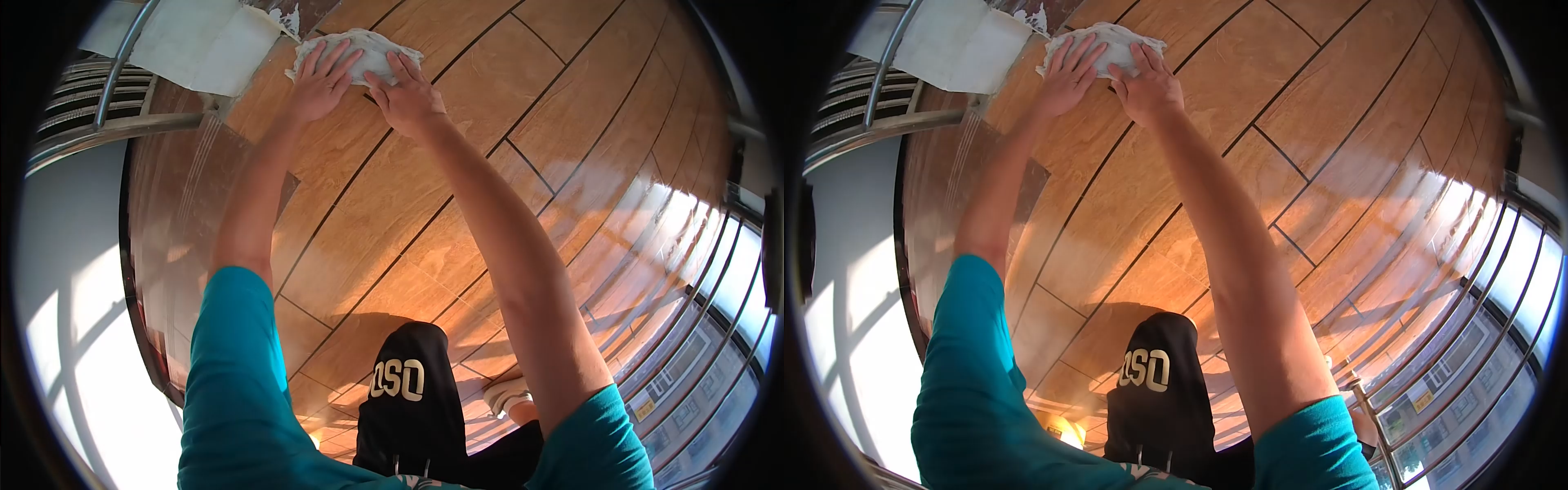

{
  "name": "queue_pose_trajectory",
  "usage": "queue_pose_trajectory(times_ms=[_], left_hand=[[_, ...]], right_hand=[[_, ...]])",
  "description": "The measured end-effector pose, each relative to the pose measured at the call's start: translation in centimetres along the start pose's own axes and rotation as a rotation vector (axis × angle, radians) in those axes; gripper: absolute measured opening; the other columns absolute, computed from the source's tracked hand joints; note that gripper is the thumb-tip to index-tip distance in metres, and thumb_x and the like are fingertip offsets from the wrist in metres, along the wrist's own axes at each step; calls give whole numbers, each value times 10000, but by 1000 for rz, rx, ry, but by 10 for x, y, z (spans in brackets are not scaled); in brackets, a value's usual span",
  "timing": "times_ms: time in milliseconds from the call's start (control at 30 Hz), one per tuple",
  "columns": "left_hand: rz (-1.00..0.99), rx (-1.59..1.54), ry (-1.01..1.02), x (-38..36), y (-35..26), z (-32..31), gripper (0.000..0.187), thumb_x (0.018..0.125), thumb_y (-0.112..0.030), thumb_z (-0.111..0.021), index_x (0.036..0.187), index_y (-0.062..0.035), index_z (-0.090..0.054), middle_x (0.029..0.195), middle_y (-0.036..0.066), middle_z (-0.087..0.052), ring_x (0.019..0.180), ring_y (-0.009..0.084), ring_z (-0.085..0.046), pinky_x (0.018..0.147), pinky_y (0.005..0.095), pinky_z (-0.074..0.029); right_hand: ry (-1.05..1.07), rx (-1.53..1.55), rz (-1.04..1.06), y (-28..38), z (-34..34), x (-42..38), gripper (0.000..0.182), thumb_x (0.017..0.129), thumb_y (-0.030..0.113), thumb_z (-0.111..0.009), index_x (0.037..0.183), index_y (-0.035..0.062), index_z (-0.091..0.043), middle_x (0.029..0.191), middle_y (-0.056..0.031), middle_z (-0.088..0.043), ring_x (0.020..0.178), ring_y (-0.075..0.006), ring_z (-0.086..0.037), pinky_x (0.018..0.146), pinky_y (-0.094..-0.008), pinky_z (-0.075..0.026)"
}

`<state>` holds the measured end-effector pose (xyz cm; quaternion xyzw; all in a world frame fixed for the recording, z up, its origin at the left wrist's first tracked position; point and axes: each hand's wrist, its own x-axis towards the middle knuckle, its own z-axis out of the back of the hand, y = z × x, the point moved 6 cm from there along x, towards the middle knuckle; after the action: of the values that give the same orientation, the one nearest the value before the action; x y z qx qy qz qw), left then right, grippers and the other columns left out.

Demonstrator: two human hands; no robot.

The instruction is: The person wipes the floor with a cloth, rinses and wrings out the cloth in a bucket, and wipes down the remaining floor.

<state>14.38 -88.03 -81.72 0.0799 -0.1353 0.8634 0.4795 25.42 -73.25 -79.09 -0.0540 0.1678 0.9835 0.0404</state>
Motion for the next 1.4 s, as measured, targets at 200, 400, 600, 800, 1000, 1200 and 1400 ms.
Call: queue_pose_trajectory(times_ms=[200, 400, 600, 800, 1000, 1200, 1400], left_hand=[[65, -16, 162, -35, -60, 4, 549, 1104, -421, -361, 1635, -359, -237, 1728, -31, -119, 1569, 379, -89, 1254, 579, -109], [0, -93, 314, -99, -205, 18, 617, 1078, -381, -423, 1643, -207, -247, 1727, 89, -103, 1563, 440, -38, 1234, 621, -87], [-32, -209, 300, -117, -313, 24, 694, 1019, -367, -556, 1620, -137, -296, 1697, 163, -169, 1530, 506, -100, 1215, 656, -121], [-26, -322, 338, -142, -421, 8, 723, 994, -382, -578, 1628, -184, -292, 1712, 127, -133, 1547, 475, -61, 1225, 650, -96], [69, -457, 163, -119, -423, 43, 597, 933, -195, -643, 1486, -62, -463, 1597, 216, -324, 1468, 454, -276, 1183, 614, -271], [36, -114, 287, -81, -440, -20, 781, 1013, -401, -495, 1650, -79, -179, 1730, 140, -72, 1591, 376, -36, 1266, 576, -52], [-179, -116, 190, 92, -500, -78, 740, 979, -356, -542, 1630, -124, -281, 1721, 80, -169, 1587, 346, -116, 1283, 524, -88]], right_hand=[[-61, 81, 54, -10, 3, -60, 443, 1076, 441, -407, 1457, 295, -582, 1667, -128, -291, 1547, -297, -250, 1230, -417, -322], [-197, 127, 186, -37, 9, -200, 404, 1013, 336, -589, 1403, 242, -640, 1603, -148, -394, 1506, -320, -336, 1206, -445, -364], [-166, 119, 141, -62, 33, -310, 469, 963, 283, -660, 1423, 201, -622, 1588, -205, -398, 1471, -382, -384, 1194, -476, -374], [-117, 84, 71, -99, 40, -418, 499, 926, 244, -695, 1413, 172, -610, 1581, -234, -391, 1445, -413, -418, 1174, -503, -385], [-338, 101, -54, -96, 70, -429, 391, 860, 155, -742, 1231, 68, -654, 1418, -248, -512, 1308, -406, -522, 1036, -526, -460], [-422, 337, -380, -102, 15, -370, 607, 1059, 339, -438, 1573, 25, -358, 1642, -267, -271, 1536, -417, -237, 1268, -493, -177], [-507, 232, -522, -269, 57, -338, 648, 1077, 433, -312, 1609, 63, -308, 1675, -210, -239, 1569, -358, -177, 1283, -472, -124]])
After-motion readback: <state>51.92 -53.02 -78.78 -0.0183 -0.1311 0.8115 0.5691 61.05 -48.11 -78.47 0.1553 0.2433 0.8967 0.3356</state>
